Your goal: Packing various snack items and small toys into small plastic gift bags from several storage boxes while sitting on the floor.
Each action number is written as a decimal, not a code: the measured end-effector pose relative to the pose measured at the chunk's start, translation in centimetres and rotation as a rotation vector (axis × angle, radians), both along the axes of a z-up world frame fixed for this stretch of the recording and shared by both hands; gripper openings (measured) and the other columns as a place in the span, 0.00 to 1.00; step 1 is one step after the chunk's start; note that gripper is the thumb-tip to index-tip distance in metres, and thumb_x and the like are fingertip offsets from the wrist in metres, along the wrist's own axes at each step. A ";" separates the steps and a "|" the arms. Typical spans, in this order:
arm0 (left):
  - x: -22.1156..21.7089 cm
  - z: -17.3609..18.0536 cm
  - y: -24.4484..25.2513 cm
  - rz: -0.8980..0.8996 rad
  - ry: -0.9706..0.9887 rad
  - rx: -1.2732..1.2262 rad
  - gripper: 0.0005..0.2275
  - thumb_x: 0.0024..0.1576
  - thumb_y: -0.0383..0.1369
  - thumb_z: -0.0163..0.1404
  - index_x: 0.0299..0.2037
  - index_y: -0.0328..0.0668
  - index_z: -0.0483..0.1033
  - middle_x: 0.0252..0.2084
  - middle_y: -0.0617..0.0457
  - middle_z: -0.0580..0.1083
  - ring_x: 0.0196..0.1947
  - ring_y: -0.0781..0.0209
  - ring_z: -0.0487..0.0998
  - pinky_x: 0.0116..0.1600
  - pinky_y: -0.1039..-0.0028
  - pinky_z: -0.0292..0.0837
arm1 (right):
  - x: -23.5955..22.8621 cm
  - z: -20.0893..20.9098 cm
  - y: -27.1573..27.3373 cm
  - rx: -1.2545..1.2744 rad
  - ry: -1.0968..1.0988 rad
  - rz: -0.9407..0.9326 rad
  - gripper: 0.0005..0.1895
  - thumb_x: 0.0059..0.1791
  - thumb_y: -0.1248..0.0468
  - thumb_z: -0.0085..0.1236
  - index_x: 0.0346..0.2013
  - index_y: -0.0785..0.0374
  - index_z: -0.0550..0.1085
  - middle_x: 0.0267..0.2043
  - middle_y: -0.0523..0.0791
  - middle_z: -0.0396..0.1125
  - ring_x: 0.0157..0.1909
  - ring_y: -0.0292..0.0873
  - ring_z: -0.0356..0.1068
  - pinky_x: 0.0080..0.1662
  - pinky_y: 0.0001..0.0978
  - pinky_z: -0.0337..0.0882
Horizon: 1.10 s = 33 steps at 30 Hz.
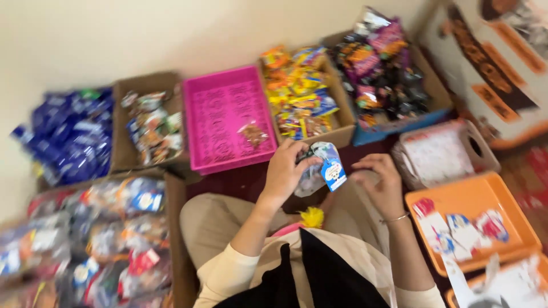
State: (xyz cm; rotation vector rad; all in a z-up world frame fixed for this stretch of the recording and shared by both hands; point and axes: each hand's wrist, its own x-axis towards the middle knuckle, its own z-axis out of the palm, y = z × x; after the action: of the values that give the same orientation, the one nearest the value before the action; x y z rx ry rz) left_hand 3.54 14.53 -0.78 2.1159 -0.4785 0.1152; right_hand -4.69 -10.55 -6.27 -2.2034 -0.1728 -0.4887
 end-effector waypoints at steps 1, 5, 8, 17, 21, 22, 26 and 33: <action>0.2 0.0 1.7 0.022 0.015 -0.068 0.17 0.52 0.51 0.59 0.39 0.49 0.74 0.37 0.53 0.71 0.43 0.48 0.77 0.49 0.64 0.74 | 1.2 -0.9 -0.2 0.035 0.035 -0.065 0.14 0.45 0.58 0.70 0.44 0.53 0.81 0.48 0.44 0.68 0.52 0.49 0.71 0.55 0.41 0.69; -0.8 3.5 9.2 0.169 -0.040 -0.248 0.16 0.56 0.41 0.57 0.42 0.35 0.73 0.45 0.34 0.73 0.51 0.28 0.75 0.56 0.49 0.70 | 6.4 -8.8 -1.7 0.072 0.168 -0.104 0.08 0.54 0.61 0.66 0.46 0.57 0.80 0.45 0.47 0.70 0.49 0.51 0.72 0.51 0.40 0.72; -1.0 1.5 16.8 0.413 -0.066 -0.114 0.18 0.55 0.49 0.58 0.42 0.44 0.74 0.40 0.43 0.75 0.47 0.38 0.78 0.54 0.55 0.72 | 9.7 -16.4 -2.8 -0.124 0.384 -0.063 0.14 0.53 0.52 0.66 0.47 0.55 0.80 0.45 0.51 0.73 0.52 0.58 0.73 0.54 0.51 0.72; -11.0 -2.2 41.6 0.940 -0.036 0.069 0.18 0.56 0.40 0.55 0.52 0.36 0.73 0.44 0.42 0.79 0.41 0.44 0.80 0.49 0.63 0.72 | 11.6 -23.0 -2.5 -0.021 0.675 0.114 0.12 0.53 0.67 0.61 0.50 0.68 0.80 0.43 0.53 0.76 0.41 0.49 0.75 0.46 0.37 0.71; -17.5 -4.3 51.5 1.169 0.021 0.187 0.14 0.56 0.38 0.56 0.46 0.37 0.75 0.35 0.43 0.78 0.33 0.44 0.77 0.41 0.60 0.70 | 11.9 -20.8 -0.9 -0.190 0.830 -0.006 0.11 0.55 0.64 0.63 0.51 0.61 0.81 0.46 0.52 0.77 0.46 0.48 0.76 0.51 0.43 0.71; -19.6 -4.1 53.3 1.221 0.068 0.244 0.14 0.57 0.38 0.56 0.46 0.36 0.75 0.37 0.41 0.78 0.36 0.42 0.78 0.44 0.59 0.70 | 11.9 -20.8 -0.9 -0.196 0.826 0.000 0.11 0.55 0.64 0.62 0.51 0.64 0.81 0.44 0.54 0.77 0.45 0.50 0.75 0.50 0.44 0.71; -27.6 -2.5 58.7 1.436 0.195 0.312 0.13 0.56 0.31 0.59 0.45 0.28 0.76 0.37 0.37 0.78 0.34 0.42 0.78 0.43 0.58 0.73 | 12.8 -22.0 -1.4 -0.216 0.866 0.037 0.13 0.57 0.65 0.61 0.52 0.71 0.81 0.45 0.57 0.77 0.45 0.53 0.76 0.50 0.43 0.69; -34.6 -8.1 63.7 1.621 0.211 0.252 0.07 0.57 0.24 0.56 0.43 0.28 0.75 0.36 0.38 0.77 0.34 0.43 0.77 0.43 0.59 0.73 | 15.0 -26.4 -3.7 -0.268 0.889 0.080 0.15 0.54 0.65 0.65 0.52 0.74 0.82 0.40 0.60 0.78 0.42 0.55 0.77 0.48 0.45 0.71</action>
State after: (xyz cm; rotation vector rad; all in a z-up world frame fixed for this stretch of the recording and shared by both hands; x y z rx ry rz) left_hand -31.10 78.19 -8.88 2.1789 1.4736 0.7392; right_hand 10.28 -14.30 -32.67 -2.4472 0.1619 0.6054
